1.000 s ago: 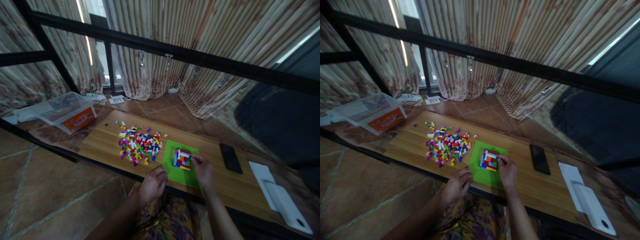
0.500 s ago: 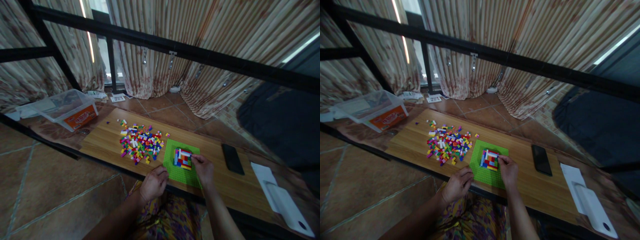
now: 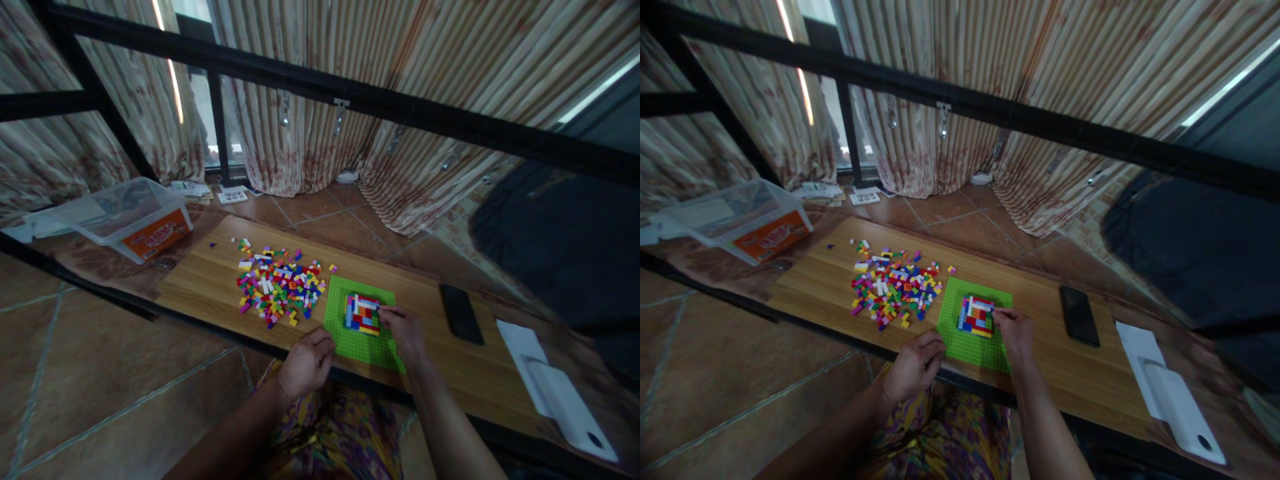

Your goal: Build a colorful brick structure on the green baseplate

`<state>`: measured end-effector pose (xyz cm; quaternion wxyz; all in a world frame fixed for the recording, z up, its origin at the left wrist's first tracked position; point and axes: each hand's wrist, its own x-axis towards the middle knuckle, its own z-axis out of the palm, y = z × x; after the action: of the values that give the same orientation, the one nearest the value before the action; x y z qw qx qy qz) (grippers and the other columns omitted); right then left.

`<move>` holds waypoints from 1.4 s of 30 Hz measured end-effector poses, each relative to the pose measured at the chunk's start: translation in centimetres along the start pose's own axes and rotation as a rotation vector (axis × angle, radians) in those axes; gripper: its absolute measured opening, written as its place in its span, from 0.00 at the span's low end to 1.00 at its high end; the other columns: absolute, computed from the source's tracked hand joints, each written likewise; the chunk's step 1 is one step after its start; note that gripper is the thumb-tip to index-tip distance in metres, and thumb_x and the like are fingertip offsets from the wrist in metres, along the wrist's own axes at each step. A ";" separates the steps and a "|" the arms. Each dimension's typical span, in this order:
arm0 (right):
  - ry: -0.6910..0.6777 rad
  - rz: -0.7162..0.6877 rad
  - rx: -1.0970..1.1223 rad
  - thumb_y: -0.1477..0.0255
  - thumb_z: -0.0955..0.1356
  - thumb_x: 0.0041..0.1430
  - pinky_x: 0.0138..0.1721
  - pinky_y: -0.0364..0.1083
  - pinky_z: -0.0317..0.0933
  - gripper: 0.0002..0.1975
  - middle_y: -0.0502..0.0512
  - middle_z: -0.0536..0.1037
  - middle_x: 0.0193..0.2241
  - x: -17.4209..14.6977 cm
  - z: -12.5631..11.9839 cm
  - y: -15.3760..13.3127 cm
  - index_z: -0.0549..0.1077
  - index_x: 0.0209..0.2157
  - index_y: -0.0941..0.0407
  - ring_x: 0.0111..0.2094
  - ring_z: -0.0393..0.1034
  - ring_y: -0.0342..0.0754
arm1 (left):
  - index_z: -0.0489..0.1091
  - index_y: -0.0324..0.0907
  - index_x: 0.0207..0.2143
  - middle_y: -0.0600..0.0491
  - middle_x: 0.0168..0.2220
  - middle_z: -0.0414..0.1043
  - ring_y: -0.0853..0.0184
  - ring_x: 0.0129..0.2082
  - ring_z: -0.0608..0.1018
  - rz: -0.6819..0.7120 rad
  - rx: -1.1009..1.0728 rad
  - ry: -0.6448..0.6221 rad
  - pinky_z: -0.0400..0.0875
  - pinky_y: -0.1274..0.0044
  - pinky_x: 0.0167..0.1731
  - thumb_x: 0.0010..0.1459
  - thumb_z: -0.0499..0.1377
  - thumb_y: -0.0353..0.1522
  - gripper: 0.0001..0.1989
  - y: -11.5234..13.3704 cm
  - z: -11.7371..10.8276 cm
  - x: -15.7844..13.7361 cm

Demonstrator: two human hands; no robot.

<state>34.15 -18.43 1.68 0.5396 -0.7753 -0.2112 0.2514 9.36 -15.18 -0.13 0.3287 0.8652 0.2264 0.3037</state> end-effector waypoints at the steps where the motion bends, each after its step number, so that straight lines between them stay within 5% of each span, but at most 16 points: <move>1: -0.006 0.000 -0.003 0.64 0.73 0.35 0.23 0.45 0.63 0.14 0.53 0.76 0.18 -0.1 -0.1 -0.1 0.79 0.25 0.58 0.22 0.69 0.48 | 0.69 0.42 0.33 0.51 0.36 0.70 0.68 0.37 0.75 -0.004 -0.002 -0.001 0.71 0.77 0.37 0.58 0.51 0.24 0.09 0.0 0.0 0.0; 13: -0.010 -0.234 -0.068 0.58 0.71 0.45 0.33 0.48 0.67 0.17 0.57 0.81 0.29 -2.6 0.3 -1.5 0.79 0.31 0.57 0.30 0.74 0.50 | 0.67 0.42 0.32 0.52 0.36 0.69 0.68 0.36 0.74 -0.011 0.024 -0.011 0.70 0.78 0.38 0.57 0.52 0.24 0.07 0.1 0.1 -0.2; 19: -0.272 -0.455 -0.228 0.56 0.66 0.55 0.36 0.47 0.67 0.19 0.57 0.81 0.34 -3.7 4.9 -4.2 0.78 0.37 0.56 0.33 0.74 0.49 | 0.66 0.41 0.31 0.52 0.35 0.69 0.68 0.35 0.74 0.000 0.039 -0.008 0.69 0.79 0.35 0.55 0.53 0.24 0.06 0.0 0.5 -0.2; 25: -0.398 -0.713 -0.566 0.67 0.62 0.60 0.44 0.48 0.64 0.14 0.57 0.79 0.39 -2.5 10.4 -6.7 0.77 0.40 0.55 0.40 0.73 0.50 | 0.65 0.41 0.30 0.52 0.33 0.68 0.68 0.32 0.73 0.008 0.107 -0.016 0.68 0.79 0.33 0.54 0.53 0.24 0.04 0.0 0.9 -0.3; 32: -0.571 -0.895 -0.842 0.82 0.61 0.55 0.54 0.46 0.58 0.21 0.57 0.75 0.48 -0.5 15.8 -8.9 0.74 0.48 0.55 0.51 0.68 0.48 | 0.65 0.41 0.31 0.51 0.33 0.68 0.67 0.33 0.73 0.032 0.147 -0.009 0.69 0.78 0.33 0.55 0.52 0.25 0.04 -0.1 0.9 -0.3; 42: -0.756 -0.933 -0.978 0.81 0.62 0.57 0.54 0.46 0.55 0.19 0.56 0.77 0.45 1.4 18.2 -9.8 0.77 0.45 0.54 0.49 0.68 0.48 | 0.63 0.41 0.28 0.52 0.32 0.68 0.68 0.30 0.72 0.037 0.175 -0.013 0.69 0.79 0.31 0.56 0.52 0.27 0.04 -0.2 1.2 -0.5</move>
<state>23.48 -1.07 5.43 0.0772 -0.6176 -0.7728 0.1240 9.78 -15.81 -1.16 0.2477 0.8965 0.2338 0.2834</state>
